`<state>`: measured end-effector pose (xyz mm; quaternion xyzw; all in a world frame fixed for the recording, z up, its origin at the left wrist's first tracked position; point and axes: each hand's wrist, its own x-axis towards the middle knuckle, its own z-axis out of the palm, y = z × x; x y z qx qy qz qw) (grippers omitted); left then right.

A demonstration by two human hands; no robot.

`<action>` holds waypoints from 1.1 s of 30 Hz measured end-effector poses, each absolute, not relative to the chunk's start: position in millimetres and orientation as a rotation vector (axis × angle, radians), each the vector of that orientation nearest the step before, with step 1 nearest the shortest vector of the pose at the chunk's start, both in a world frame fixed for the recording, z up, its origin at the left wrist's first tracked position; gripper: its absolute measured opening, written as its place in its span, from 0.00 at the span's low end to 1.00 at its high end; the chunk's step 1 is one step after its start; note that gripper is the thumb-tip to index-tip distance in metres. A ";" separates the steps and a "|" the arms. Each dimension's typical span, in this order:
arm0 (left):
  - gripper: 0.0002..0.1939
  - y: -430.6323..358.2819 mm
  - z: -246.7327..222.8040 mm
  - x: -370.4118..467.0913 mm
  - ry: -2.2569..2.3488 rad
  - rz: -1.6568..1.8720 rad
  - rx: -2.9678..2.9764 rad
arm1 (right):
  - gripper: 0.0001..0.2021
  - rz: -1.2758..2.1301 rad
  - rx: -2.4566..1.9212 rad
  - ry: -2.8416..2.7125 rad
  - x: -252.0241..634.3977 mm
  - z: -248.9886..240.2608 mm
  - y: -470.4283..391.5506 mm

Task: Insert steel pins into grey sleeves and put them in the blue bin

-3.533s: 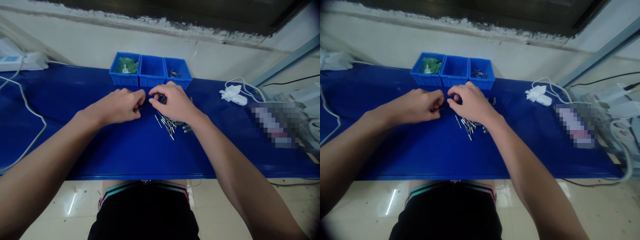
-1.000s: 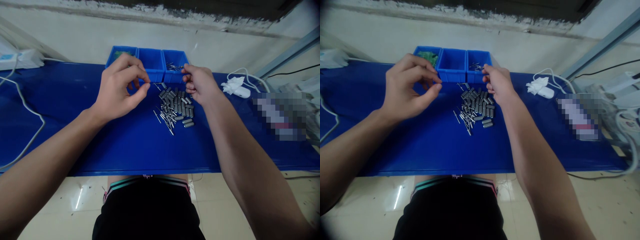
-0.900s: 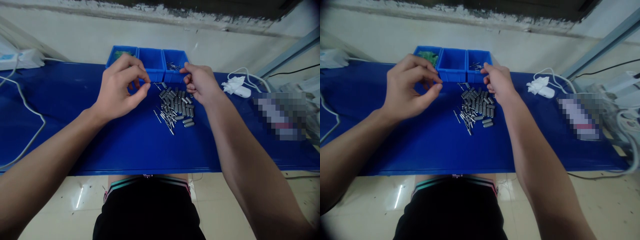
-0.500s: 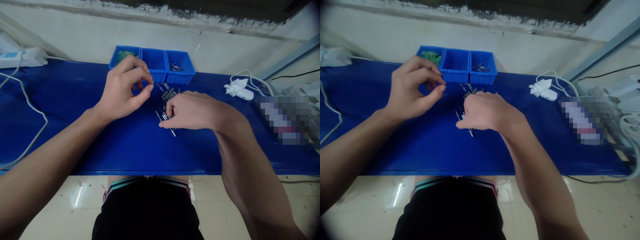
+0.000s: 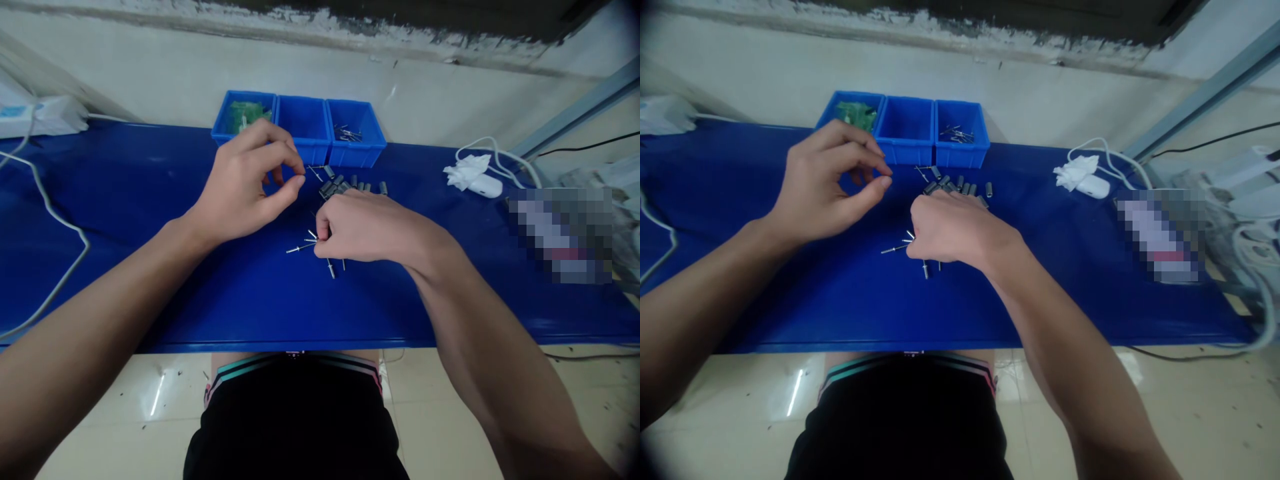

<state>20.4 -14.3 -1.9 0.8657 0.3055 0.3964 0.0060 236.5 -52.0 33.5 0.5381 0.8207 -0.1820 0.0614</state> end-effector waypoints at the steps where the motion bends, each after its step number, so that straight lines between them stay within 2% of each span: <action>1: 0.12 -14.3 -1.9 20.7 0.940 1.219 2.710 | 0.03 -0.554 1.623 2.493 236.4 33.1 -51.8; 10: 0.15 -10.8 -6.1 19.8 0.921 0.884 2.730 | 0.03 -0.591 1.608 2.537 237.6 35.2 -49.6; 18: 0.21 -10.3 -9.4 20.0 0.865 0.743 2.768 | 0.10 -0.824 1.671 2.563 248.5 38.8 -45.1; 26: 0.23 -12.9 -6.5 22.9 0.817 0.721 2.749 | 0.02 -0.726 1.653 2.670 251.0 43.0 -43.0; 33: 0.24 -11.6 -7.9 23.3 0.798 0.744 2.747 | 0.02 -0.775 1.648 2.806 247.7 34.6 -38.8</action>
